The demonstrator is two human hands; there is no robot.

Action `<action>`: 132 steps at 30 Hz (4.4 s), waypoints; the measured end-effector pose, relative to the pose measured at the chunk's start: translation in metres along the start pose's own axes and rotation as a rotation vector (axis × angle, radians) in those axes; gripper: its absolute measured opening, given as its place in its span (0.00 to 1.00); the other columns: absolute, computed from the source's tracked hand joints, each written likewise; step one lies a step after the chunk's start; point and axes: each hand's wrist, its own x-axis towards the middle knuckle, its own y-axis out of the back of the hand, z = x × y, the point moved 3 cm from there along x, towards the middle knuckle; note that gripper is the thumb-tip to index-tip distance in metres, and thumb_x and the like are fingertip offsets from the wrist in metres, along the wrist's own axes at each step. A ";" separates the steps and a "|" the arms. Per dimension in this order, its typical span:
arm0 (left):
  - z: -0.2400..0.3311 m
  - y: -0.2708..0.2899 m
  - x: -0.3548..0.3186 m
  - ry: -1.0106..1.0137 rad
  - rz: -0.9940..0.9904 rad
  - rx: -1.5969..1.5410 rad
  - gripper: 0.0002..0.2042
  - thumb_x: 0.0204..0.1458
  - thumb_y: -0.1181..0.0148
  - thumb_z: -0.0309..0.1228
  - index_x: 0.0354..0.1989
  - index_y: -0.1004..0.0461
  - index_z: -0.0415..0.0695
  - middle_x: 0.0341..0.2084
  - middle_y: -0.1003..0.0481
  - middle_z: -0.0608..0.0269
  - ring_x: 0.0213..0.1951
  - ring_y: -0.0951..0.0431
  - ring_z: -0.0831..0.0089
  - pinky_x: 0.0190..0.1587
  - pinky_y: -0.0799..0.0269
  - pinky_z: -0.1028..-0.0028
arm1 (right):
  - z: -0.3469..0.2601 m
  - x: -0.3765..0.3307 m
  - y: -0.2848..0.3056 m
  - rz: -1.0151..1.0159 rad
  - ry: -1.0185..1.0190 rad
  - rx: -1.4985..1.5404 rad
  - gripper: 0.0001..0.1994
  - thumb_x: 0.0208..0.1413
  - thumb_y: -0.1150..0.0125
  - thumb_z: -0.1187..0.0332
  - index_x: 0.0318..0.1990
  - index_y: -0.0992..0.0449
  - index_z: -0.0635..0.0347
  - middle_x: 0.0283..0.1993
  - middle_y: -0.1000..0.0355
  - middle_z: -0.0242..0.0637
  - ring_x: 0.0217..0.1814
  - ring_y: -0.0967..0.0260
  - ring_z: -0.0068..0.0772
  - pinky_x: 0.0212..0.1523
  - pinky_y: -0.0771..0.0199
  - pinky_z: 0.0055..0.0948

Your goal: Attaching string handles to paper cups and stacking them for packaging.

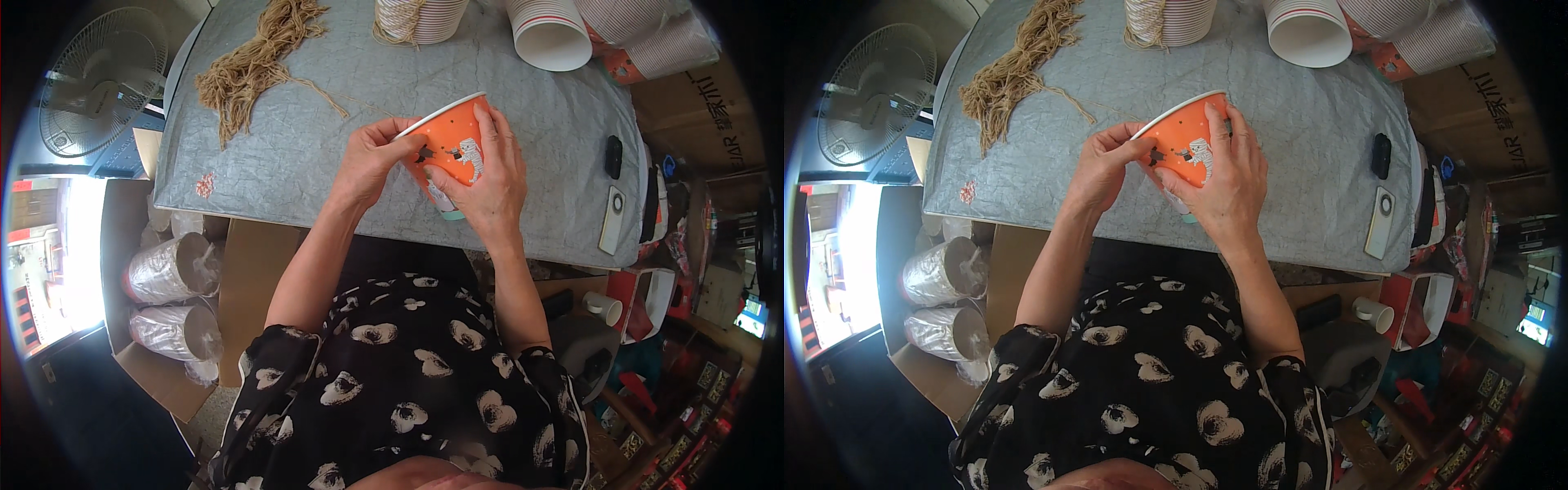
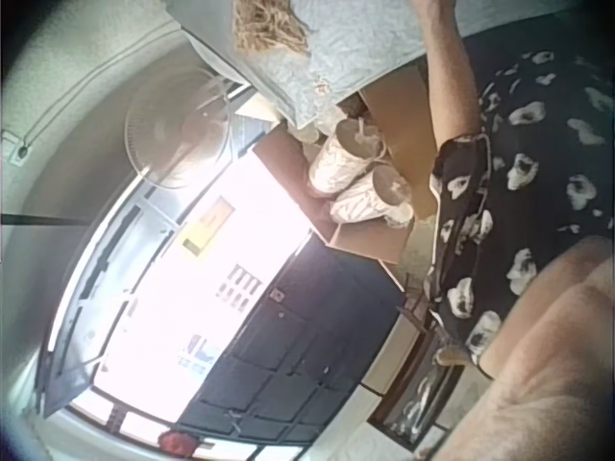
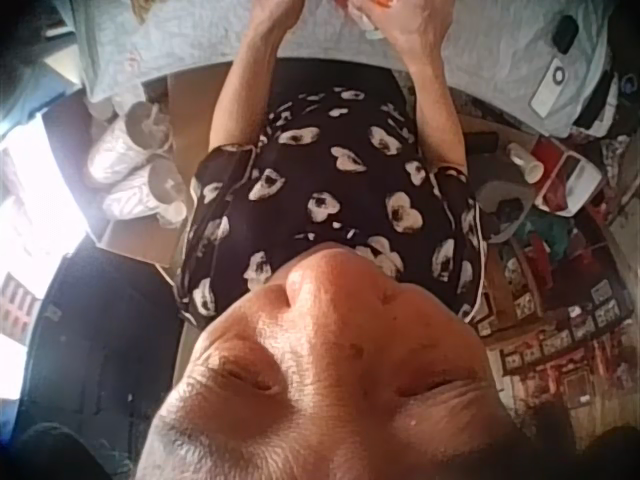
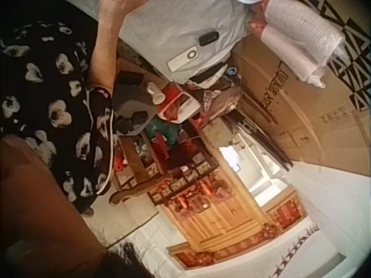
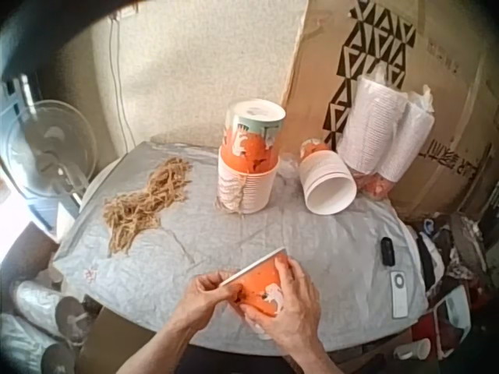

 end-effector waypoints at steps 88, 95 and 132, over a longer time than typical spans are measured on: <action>-0.051 -0.007 -0.078 -0.279 0.066 0.950 0.05 0.56 0.35 0.24 0.39 0.23 0.39 0.28 0.20 0.51 0.25 0.18 0.62 0.27 0.25 0.68 | 0.028 -0.113 -0.063 -0.309 -0.725 1.207 0.18 0.68 0.41 0.59 0.55 0.20 0.63 0.42 0.21 0.30 0.32 0.33 0.16 0.32 0.30 0.18; -0.070 -0.014 -0.088 -0.335 0.040 0.931 0.06 0.57 0.35 0.23 0.40 0.23 0.37 0.29 0.18 0.57 0.28 0.16 0.71 0.28 0.22 0.73 | 0.030 -0.119 -0.074 -0.209 -0.793 1.387 0.13 0.66 0.37 0.63 0.48 0.17 0.62 0.37 0.22 0.28 0.31 0.34 0.15 0.29 0.31 0.17; -0.044 -0.065 -0.082 0.146 -0.057 0.221 0.11 0.63 0.38 0.33 0.47 0.18 0.40 0.34 0.16 0.68 0.24 0.25 0.87 0.25 0.31 0.85 | 0.043 -0.117 0.009 -0.018 -0.615 1.254 0.06 0.64 0.36 0.70 0.42 0.22 0.63 0.29 0.30 0.23 0.25 0.42 0.12 0.25 0.44 0.14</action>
